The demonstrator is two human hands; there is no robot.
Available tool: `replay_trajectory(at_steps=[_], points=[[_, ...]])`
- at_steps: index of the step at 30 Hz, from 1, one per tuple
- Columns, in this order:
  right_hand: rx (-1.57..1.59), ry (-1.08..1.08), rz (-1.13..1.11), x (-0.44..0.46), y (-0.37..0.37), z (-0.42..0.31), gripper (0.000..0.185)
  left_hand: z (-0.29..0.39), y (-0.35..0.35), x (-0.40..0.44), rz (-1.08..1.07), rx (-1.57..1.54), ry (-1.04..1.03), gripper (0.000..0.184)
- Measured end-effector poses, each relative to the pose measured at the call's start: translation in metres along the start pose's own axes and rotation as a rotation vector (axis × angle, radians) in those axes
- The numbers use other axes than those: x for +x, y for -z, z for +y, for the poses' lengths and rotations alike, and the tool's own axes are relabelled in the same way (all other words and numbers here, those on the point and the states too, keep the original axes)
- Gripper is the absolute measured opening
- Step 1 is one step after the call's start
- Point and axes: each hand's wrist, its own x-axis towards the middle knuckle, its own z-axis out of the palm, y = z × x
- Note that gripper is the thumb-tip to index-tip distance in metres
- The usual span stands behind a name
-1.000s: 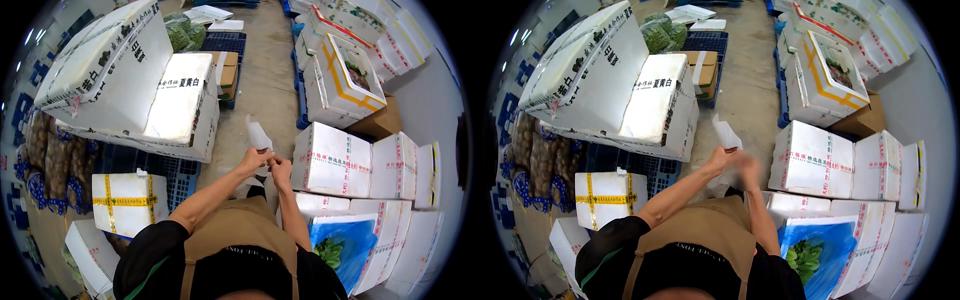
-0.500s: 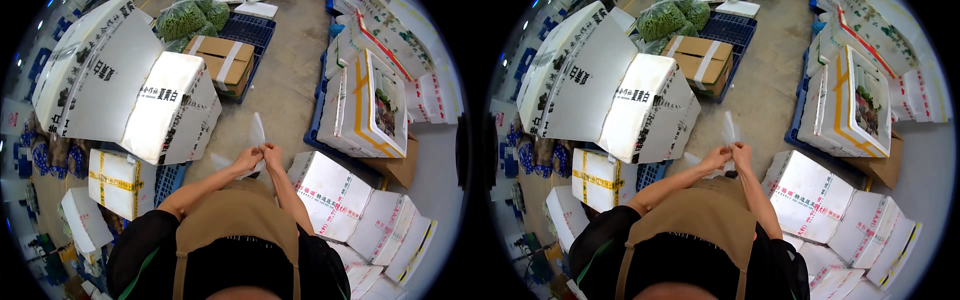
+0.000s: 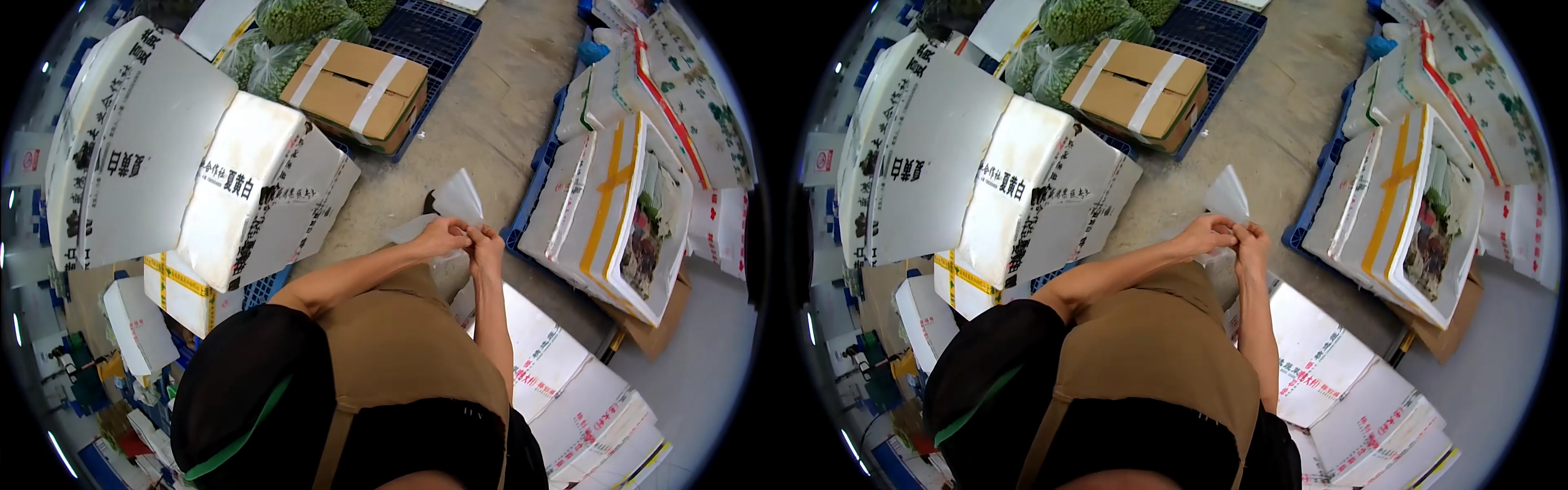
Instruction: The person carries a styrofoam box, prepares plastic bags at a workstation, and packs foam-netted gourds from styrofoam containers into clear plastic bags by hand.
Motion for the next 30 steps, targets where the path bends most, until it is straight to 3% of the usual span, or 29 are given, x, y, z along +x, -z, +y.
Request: replay_trajectory(at_steps=[4, 7, 9, 11, 13, 18, 21, 25, 28, 30], points=[[-0.008, 0.0, 0.019, 0.049, 0.015, -0.044, 0.019, 0.028, -0.01, 0.071, -0.148, -0.161, -0.005, 0.034], [-0.01, 0.005, 0.048, 0.087, 0.016, -0.075, 0.013, 0.041, -0.018, 0.129, -0.161, -0.117, 0.038, 0.022], [-0.03, -0.041, 0.059, 0.107, 0.012, -0.098, 0.013, 0.055, -0.02, 0.157, -0.091, -0.027, -0.107, 0.018], [-0.014, -0.059, -0.009, 0.135, 0.018, -0.113, 0.011, 0.081, -0.008, 0.176, -0.117, 0.054, -0.132, 0.017], [-0.045, -0.126, -0.084, 0.156, 0.016, -0.133, 0.014, 0.098, 0.002, 0.19, -0.135, -0.064, -0.138, 0.016], [-0.084, -0.152, -0.094, 0.195, -0.002, -0.148, 0.015, 0.105, 0.004, 0.223, -0.073, -0.045, -0.176, 0.019], [-0.128, -0.157, -0.085, 0.213, -0.015, -0.153, 0.015, 0.103, 0.003, 0.236, 0.056, -0.008, -0.159, 0.02], [-0.187, -0.171, -0.073, 0.231, -0.032, -0.159, 0.015, 0.104, 0.013, 0.246, -0.025, -0.378, 0.038, 0.016], [-0.26, -0.163, -0.116, 0.248, -0.048, -0.16, 0.013, 0.11, 0.03, 0.251, -0.04, -0.476, 0.16, 0.012], [-0.333, -0.13, -0.156, 0.254, -0.063, -0.162, 0.012, 0.109, 0.033, 0.257, -0.022, -0.494, 0.099, 0.013]])
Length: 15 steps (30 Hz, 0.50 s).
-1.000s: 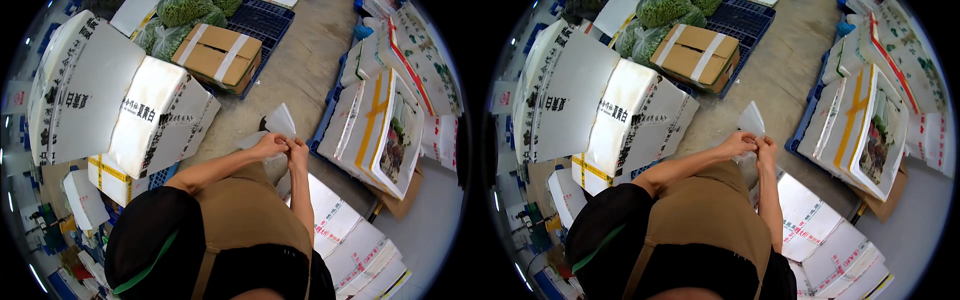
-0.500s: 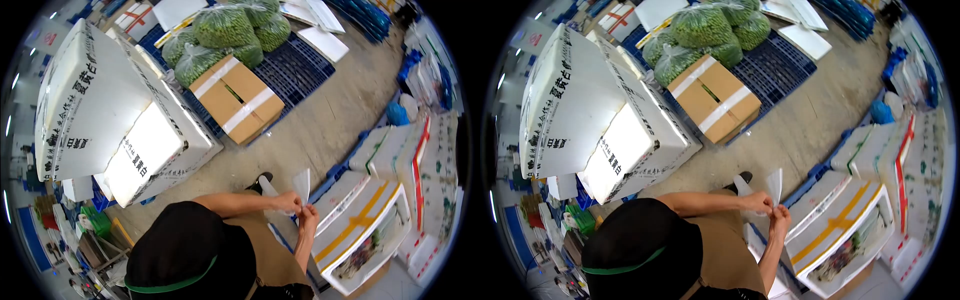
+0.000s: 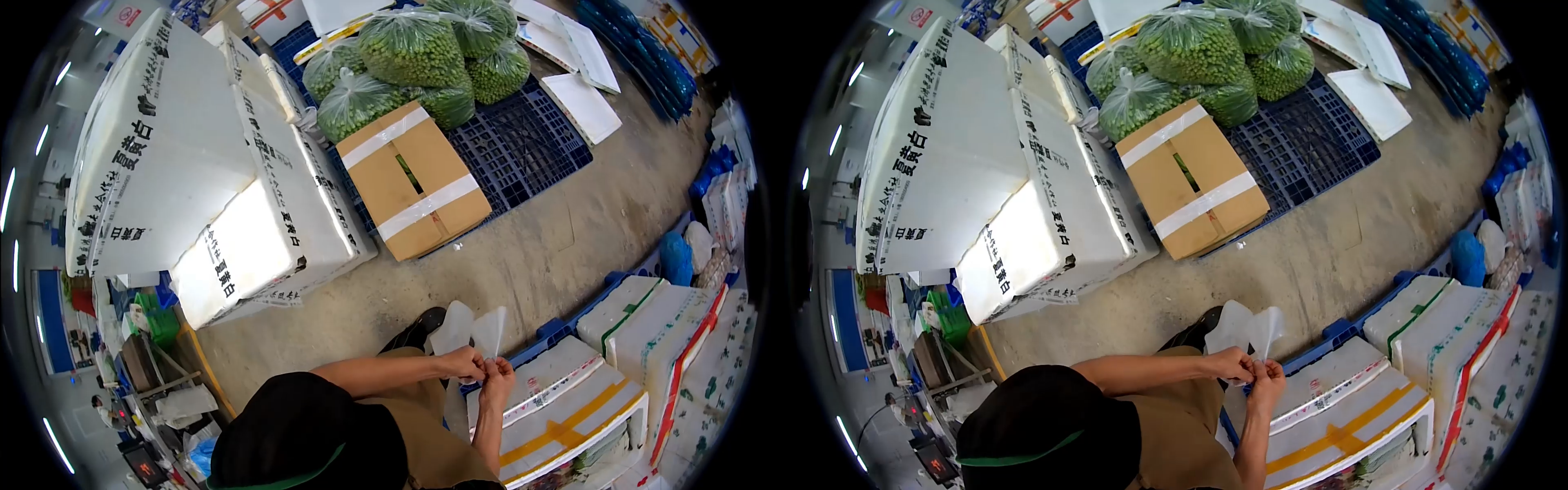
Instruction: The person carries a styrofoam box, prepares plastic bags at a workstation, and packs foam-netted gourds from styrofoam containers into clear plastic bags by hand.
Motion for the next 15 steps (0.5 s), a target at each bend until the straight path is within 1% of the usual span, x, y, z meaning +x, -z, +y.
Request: replay_trajectory(at_steps=[1, 4, 7, 9, 10, 11, 12, 13, 15], points=[[-0.052, 0.021, -0.018, 0.001, -0.007, -0.007, 0.011, 0.0, 0.001, 0.003, -0.002, -0.006, -0.03, 0.013], [-0.173, 0.101, -0.042, 0.014, -0.01, -0.016, 0.009, 0.004, 0.0, 0.009, 0.13, 0.119, -0.176, 0.009], [-0.266, 0.192, -0.054, 0.015, -0.018, -0.039, 0.009, 0.017, 0.0, 0.011, 0.241, -0.027, -0.242, 0.008], [-0.329, 0.287, -0.095, -0.004, -0.034, -0.075, 0.011, 0.02, 0.005, 0.015, 0.287, -0.179, -0.101, 0.009], [-0.279, 0.26, -0.204, -0.024, -0.047, -0.1, 0.013, 0.022, 0.007, 0.015, 0.305, -0.255, -0.027, 0.009], [-0.228, 0.233, -0.311, -0.047, -0.059, -0.127, 0.016, 0.028, 0.01, 0.011, 0.27, -0.304, 0.013, 0.01], [-0.177, 0.249, -0.51, -0.073, -0.07, -0.155, 0.017, 0.035, 0.011, 0.009, 0.234, -0.35, 0.054, 0.011], [-0.12, 0.264, -0.709, -0.1, -0.079, -0.181, 0.019, 0.04, 0.006, 0.01, 0.344, -0.244, 0.028, 0.009], [0.071, 0.253, -1.084, -0.145, -0.086, -0.224, 0.013, 0.049, 0.001, 0.008, 0.319, -0.402, 0.03, 0.009]])
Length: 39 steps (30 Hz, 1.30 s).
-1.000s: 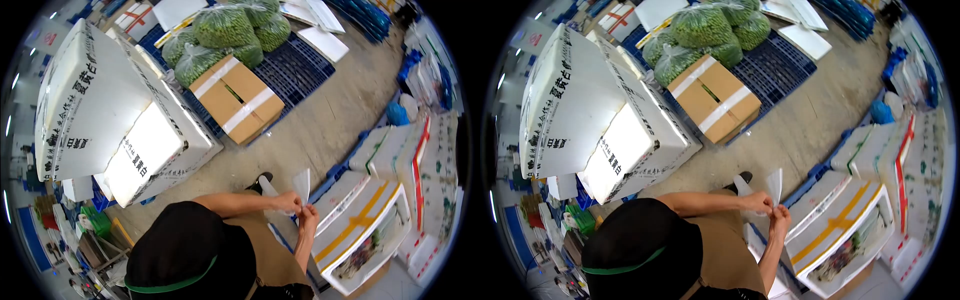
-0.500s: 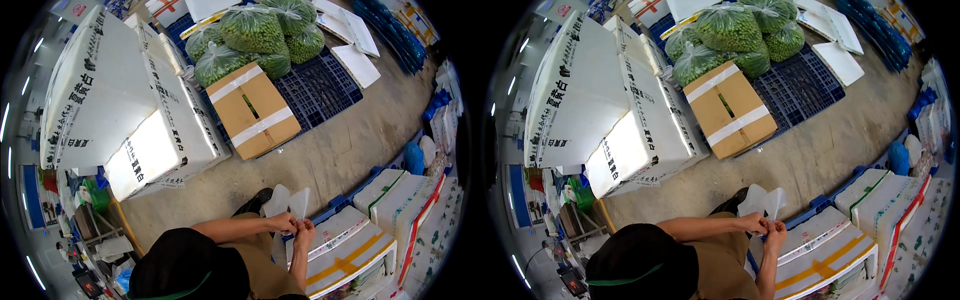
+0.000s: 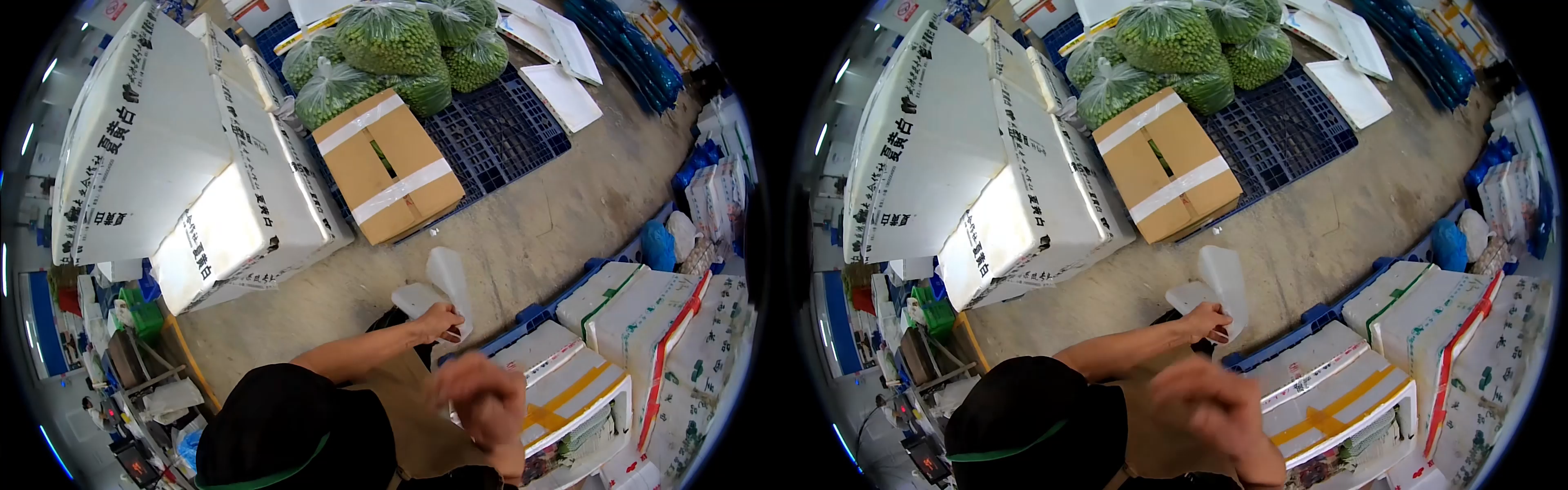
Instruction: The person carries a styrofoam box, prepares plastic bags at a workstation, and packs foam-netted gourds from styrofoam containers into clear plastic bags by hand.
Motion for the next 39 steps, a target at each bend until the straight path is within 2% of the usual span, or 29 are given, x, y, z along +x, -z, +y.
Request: replay_trajectory(at_steps=[2, 4, 8, 11, 13, 15, 18, 19, 21, 24, 27, 30, 33, 36, 39], points=[[0.238, 0.094, -0.28, 0.01, -0.028, -0.026, 0.012, 0.004, -0.005, -0.004, -0.011, -0.108, 0.013, 0.006], [0.417, 0.189, -0.44, 0.011, -0.041, -0.016, 0.026, 0.006, -0.004, -0.006, -0.091, -0.137, -0.014, 0.006], [0.556, 0.254, -0.532, 0.007, -0.059, -0.017, 0.031, 0.008, -0.003, -0.016, -0.127, -0.167, -0.092, 0.007], [0.581, 0.155, -0.549, -0.002, -0.059, -0.021, 0.032, 0.003, -0.004, -0.018, -0.058, -0.227, -0.134, 0.007], [0.529, 0.089, -0.435, -0.009, -0.059, -0.022, 0.025, 0.0, -0.002, -0.021, -0.065, -0.216, -0.161, 0.006], [0.425, 0.082, -0.221, -0.018, -0.062, -0.016, 0.019, -0.002, 0.004, -0.026, -0.087, -0.192, -0.188, 0.006], [-0.526, 0.091, 0.246, -0.013, -0.013, 0.036, 0.008, 0.003, 0.003, -0.043, -0.089, -0.182, -0.255, 0.014], [-0.886, 0.11, 0.405, -0.008, 0.01, 0.064, 0.013, 0.005, 0.001, -0.05, -0.098, -0.213, -0.271, 0.016], [-1.38, 0.178, 0.486, -0.014, 0.051, 0.114, 0.028, 0.008, -0.006, -0.064, -0.148, -0.372, -0.287, 0.014], [-1.588, 0.155, 0.538, -0.033, 0.086, 0.166, 0.036, -0.003, -0.006, -0.065, -0.14, -0.341, -0.34, 0.013], [-1.743, 0.247, 0.627, -0.027, 0.083, 0.178, 0.033, -0.019, -0.011, -0.059, -0.101, -0.295, -0.458, 0.014], [-1.716, 0.241, 0.603, -0.027, 0.095, 0.192, 0.031, -0.012, -0.018, -0.076, -0.04, -0.212, -0.541, 0.017], [-1.683, 0.231, 0.595, -0.026, 0.09, 0.193, 0.025, -0.01, -0.019, -0.07, 0.185, 0.005, -0.664, 0.02], [-1.505, 0.267, 0.614, -0.027, 0.088, 0.191, 0.015, -0.005, -0.01, -0.082, 0.227, 0.27, -0.623, 0.019], [-1.247, 0.215, 0.752, -0.027, 0.087, 0.186, 0.01, -0.016, -0.002, -0.072, 0.214, 0.392, -0.801, 0.018]])
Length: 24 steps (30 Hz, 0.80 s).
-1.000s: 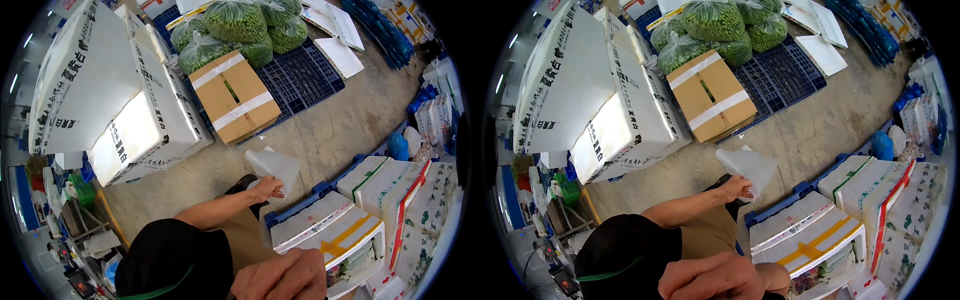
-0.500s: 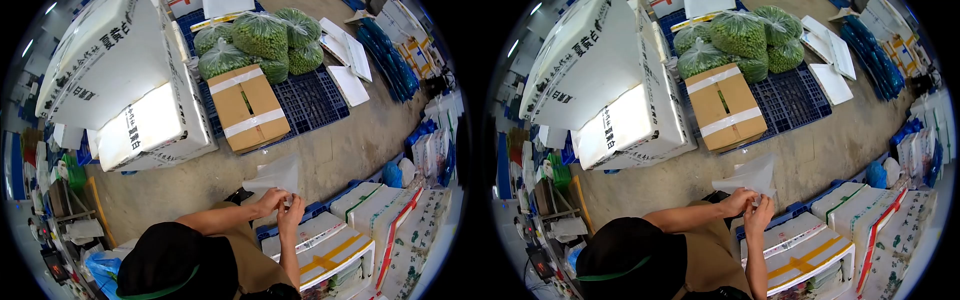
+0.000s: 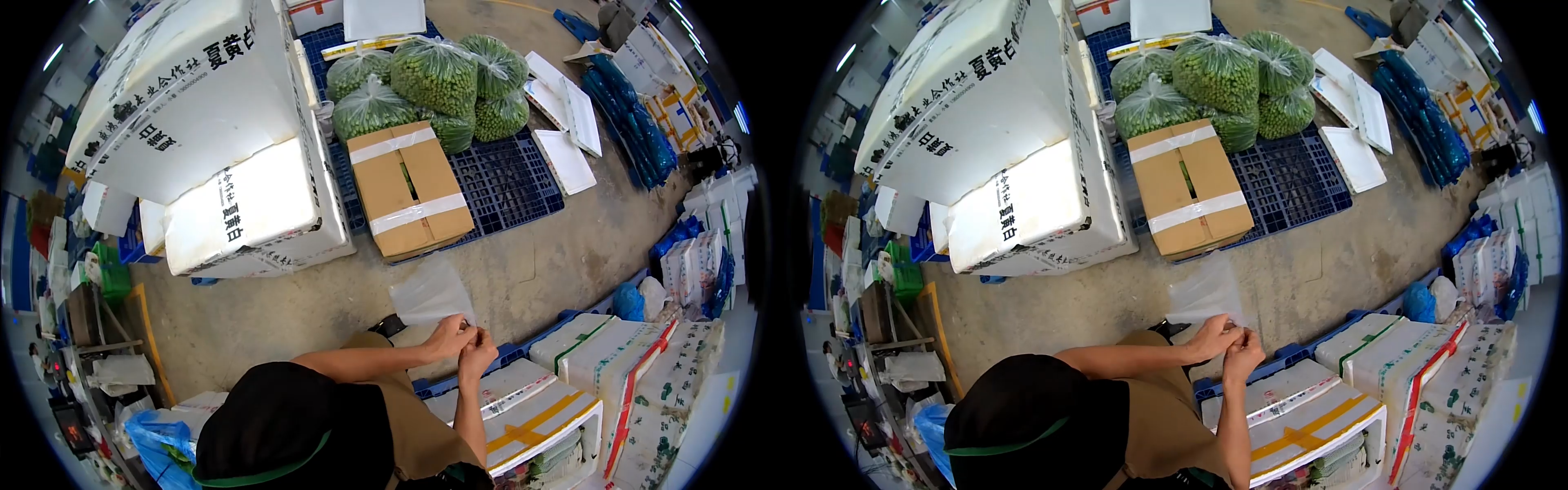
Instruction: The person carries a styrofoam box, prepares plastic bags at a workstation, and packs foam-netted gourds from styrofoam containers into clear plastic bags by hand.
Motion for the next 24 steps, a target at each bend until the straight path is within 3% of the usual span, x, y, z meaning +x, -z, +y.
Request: replay_trajectory(at_steps=[3, 6, 10, 11, 13, 14, 15, 16, 17, 18, 19, 20, 21, 22, 23, 24], points=[[0.024, -0.194, -0.016, 0.004, 0.006, 0.014, 0.011, -0.011, -0.004, 0.002, 0.012, -0.077, -0.14, 0.022], [-0.044, -0.19, -0.01, 0.006, 0.014, 0.013, 0.014, -0.001, 0.001, 0.013, -0.192, -0.068, 0.004, 0.022], [-0.092, -0.325, -0.114, -0.002, 0.024, 0.002, 0.033, -0.007, 0.006, 0.029, -0.475, -0.262, 0.531, 0.019], [-0.036, -0.368, -0.18, -0.004, 0.024, 0.005, 0.038, 0.001, 0.015, 0.026, -0.528, -0.294, 0.489, 0.017], [0.061, -0.251, -0.213, -0.007, 0.024, 0.013, 0.042, 0.008, 0.017, 0.032, -0.479, -0.279, 0.576, 0.024], [0.282, -0.231, -0.176, -0.005, 0.037, -0.006, 0.041, -0.013, 0.021, 0.044, -0.458, -0.377, 0.596, 0.023], [0.435, -0.373, -0.093, -0.008, 0.036, 0.001, 0.037, -0.014, 0.024, 0.049, -0.366, -0.581, 0.622, 0.02], [0.605, -0.484, -0.014, -0.011, 0.043, 0.016, 0.034, -0.028, 0.041, 0.069, -0.402, -0.561, 0.767, 0.018], [0.615, -0.576, 0.15, -0.017, 0.06, 0.033, 0.031, -0.036, 0.043, 0.079, -0.113, -0.758, 0.768, 0.02], [0.631, -0.66, 0.293, -0.021, 0.072, 0.05, 0.028, -0.087, 0.08, 0.116, -0.064, -0.683, 0.785, 0.025], [0.653, -0.737, 0.427, -0.028, 0.082, 0.07, 0.026, -0.046, 0.083, 0.106, -0.13, -0.659, 0.677, 0.03], [0.677, -0.817, 0.62, -0.04, 0.092, 0.092, 0.023, -0.075, 0.138, 0.149, -0.193, -0.686, 0.633, 0.034], [0.712, -0.889, 0.801, -0.06, 0.106, 0.128, 0.02, -0.08, 0.178, 0.184, -0.54, -1.058, 0.726, 0.033], [0.562, -0.975, 0.75, -0.09, 0.12, 0.154, 0.015, -0.064, 0.181, 0.194, -0.614, -1.102, 0.731, 0.031], [0.503, -0.93, 0.722, -0.119, 0.113, 0.182, 0.017, -0.05, 0.183, 0.205, -0.688, -1.143, 0.735, 0.029], [0.341, -0.961, 0.61, -0.135, 0.112, 0.18, 0.019, -0.016, 0.166, 0.189, -0.489, -0.873, 0.635, 0.027]])
